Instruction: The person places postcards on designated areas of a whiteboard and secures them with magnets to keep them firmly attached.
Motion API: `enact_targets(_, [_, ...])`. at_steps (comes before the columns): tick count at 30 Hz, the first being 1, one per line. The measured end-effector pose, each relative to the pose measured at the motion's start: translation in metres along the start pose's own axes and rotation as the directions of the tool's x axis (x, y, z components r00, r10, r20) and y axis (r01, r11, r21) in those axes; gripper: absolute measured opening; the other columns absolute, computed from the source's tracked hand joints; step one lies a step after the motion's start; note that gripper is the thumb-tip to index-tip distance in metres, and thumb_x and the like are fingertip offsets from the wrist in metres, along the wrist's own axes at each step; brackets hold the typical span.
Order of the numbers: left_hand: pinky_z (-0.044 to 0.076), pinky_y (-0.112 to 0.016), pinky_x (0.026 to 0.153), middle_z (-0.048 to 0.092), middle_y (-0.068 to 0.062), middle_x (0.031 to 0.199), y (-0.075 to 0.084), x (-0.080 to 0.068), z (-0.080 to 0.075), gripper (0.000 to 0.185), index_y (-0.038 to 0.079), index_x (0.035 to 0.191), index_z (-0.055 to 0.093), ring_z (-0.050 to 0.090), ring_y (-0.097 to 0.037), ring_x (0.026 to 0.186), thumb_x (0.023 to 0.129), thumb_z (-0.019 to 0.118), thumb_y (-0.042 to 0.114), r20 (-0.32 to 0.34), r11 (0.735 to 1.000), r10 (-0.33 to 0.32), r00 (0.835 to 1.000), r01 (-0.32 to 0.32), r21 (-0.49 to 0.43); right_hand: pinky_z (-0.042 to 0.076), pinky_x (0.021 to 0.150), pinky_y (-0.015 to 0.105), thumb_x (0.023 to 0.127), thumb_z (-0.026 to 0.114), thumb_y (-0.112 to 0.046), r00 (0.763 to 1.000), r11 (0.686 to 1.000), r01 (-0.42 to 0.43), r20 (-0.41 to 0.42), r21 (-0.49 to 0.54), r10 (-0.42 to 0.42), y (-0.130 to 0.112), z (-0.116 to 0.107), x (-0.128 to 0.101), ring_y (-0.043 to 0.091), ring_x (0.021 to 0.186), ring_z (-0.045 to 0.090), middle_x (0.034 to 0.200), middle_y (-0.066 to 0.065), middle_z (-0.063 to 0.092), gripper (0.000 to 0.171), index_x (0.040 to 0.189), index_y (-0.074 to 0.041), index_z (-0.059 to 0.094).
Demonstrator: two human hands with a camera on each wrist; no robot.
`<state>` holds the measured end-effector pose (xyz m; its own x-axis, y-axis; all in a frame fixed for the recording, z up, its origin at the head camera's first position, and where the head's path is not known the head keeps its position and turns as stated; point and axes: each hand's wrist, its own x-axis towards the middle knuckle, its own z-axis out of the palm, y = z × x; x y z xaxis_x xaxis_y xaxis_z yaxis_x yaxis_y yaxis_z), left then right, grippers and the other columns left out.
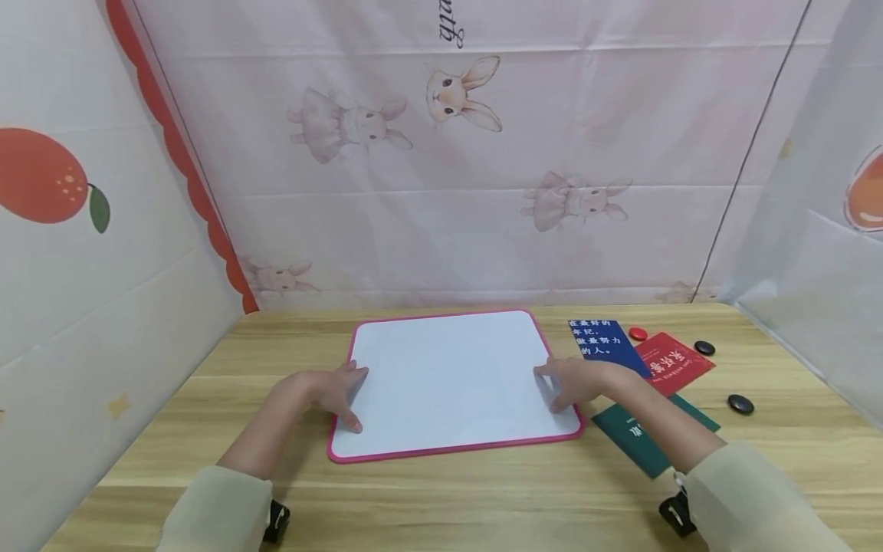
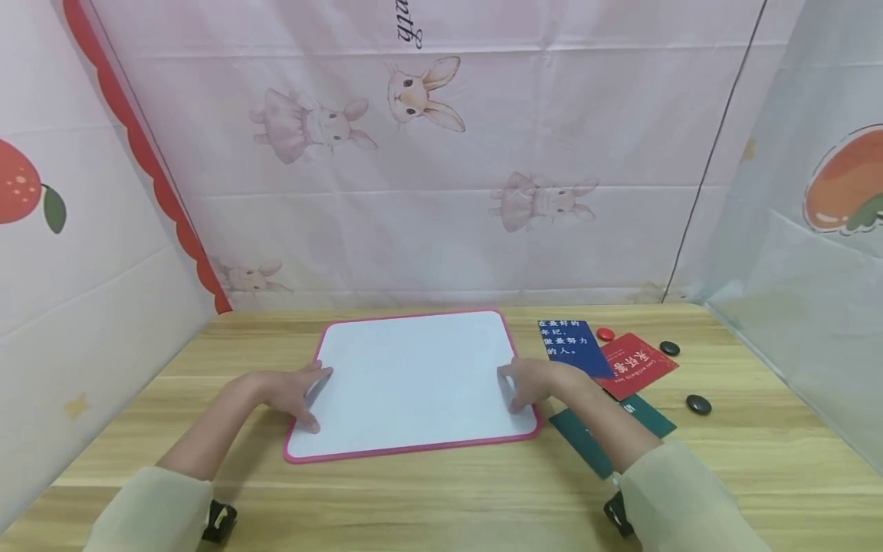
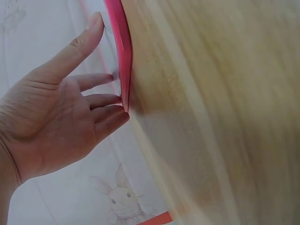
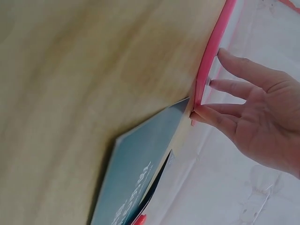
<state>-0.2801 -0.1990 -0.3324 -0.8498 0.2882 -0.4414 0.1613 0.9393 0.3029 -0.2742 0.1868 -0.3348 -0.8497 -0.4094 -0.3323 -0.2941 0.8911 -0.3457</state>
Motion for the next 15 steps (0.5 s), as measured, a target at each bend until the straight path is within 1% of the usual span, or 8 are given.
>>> enact_targets(4, [0.011,-0.057,0.104,0.006,-0.023,0.149,-0.004,0.002,-0.001,0.101,0.003,0.146,0.020,0.004,-0.038,0.135,0.069,0.080,0.030,0.004,1.000,0.007,1.000,-0.007,-0.019,0.038,0.092,0.054,0.081,0.071,-0.019,1.000,1.000,-0.022,0.005,0.007,0.022,-0.004,0.002,-0.003,0.043,0.127,0.029,0.141,0.024,0.032,0.066,0.138,-0.007,0.041])
enact_targets(9, [0.011,-0.058,0.103,0.005,-0.021,0.150,-0.009,0.002,-0.001,0.102,0.006,0.146,0.019,0.003,-0.038,0.136,0.068,0.080,0.030,-0.010,0.999,0.005,1.000,-0.005,-0.035,0.038,0.093,0.053,0.081,0.071,-0.020,0.999,0.999,-0.038,0.014,0.009,0.038,-0.007,0.004,-0.008,0.042,0.129,0.026,0.143,0.022,0.029,0.068,0.139,-0.008,0.040])
enact_targets(12, [0.011,-0.058,0.103,0.006,-0.022,0.150,-0.008,0.001,-0.001,0.101,0.005,0.146,0.020,0.003,-0.038,0.136,0.068,0.080,0.029,-0.013,0.999,0.007,1.000,-0.008,-0.033,0.036,0.094,0.052,0.080,0.072,-0.021,0.999,0.999,-0.040,0.012,0.004,0.040,-0.010,0.005,-0.011,0.041,0.130,0.025,0.144,0.021,0.030,0.069,0.139,-0.008,0.040])
enact_targets(15, [0.010,-0.057,0.104,0.008,-0.021,0.150,-0.005,-0.001,-0.001,0.097,0.005,0.145,0.023,0.005,-0.038,0.136,0.070,0.080,0.025,-0.001,0.999,0.024,1.000,-0.024,-0.036,0.036,0.094,0.053,0.079,0.072,-0.022,0.999,0.999,-0.040,0.007,0.003,0.040,-0.011,0.005,-0.013,0.041,0.130,0.025,0.144,0.020,0.030,0.070,0.139,-0.008,0.040])
